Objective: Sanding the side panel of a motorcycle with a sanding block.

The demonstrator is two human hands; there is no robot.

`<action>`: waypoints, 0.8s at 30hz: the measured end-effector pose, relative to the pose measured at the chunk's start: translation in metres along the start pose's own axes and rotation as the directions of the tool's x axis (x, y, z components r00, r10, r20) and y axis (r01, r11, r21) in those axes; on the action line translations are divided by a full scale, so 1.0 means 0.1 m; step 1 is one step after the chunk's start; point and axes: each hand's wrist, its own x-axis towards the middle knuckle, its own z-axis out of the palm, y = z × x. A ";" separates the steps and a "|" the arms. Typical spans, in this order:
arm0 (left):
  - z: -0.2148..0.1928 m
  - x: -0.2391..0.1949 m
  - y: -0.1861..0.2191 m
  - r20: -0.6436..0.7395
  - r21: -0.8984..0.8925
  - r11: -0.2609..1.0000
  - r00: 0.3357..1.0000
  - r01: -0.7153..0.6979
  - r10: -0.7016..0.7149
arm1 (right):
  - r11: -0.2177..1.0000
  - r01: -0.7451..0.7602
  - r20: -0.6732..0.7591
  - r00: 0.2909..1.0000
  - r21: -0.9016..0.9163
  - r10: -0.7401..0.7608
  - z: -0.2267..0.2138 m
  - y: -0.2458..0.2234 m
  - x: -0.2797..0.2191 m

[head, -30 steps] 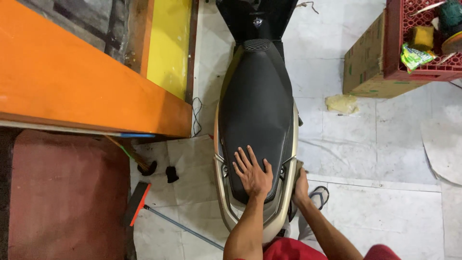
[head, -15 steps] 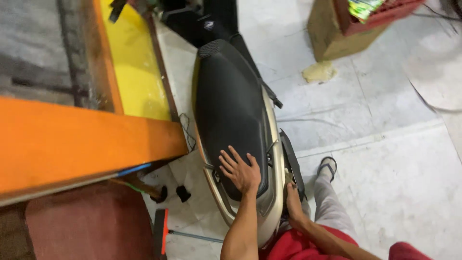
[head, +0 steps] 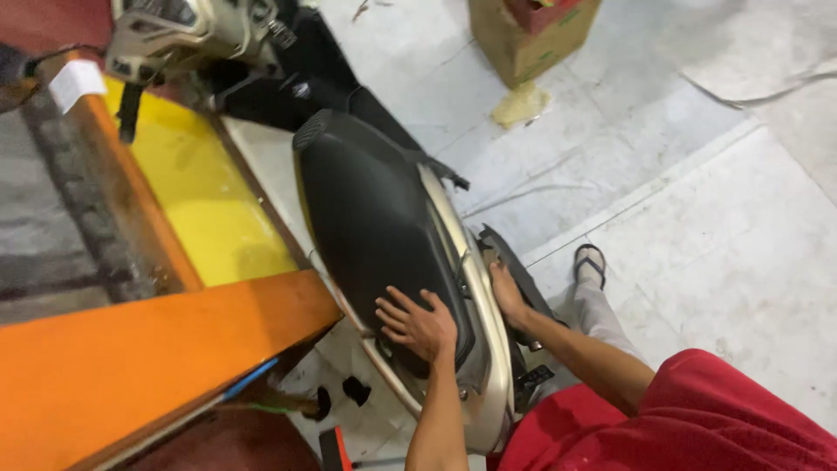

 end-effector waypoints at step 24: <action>0.13 0.04 -0.10 -0.010 0.015 1.000 1.000 -0.007 0.008 | 0.996 0.043 -0.072 0.996 -0.081 -0.049 -0.10 0.80 -0.06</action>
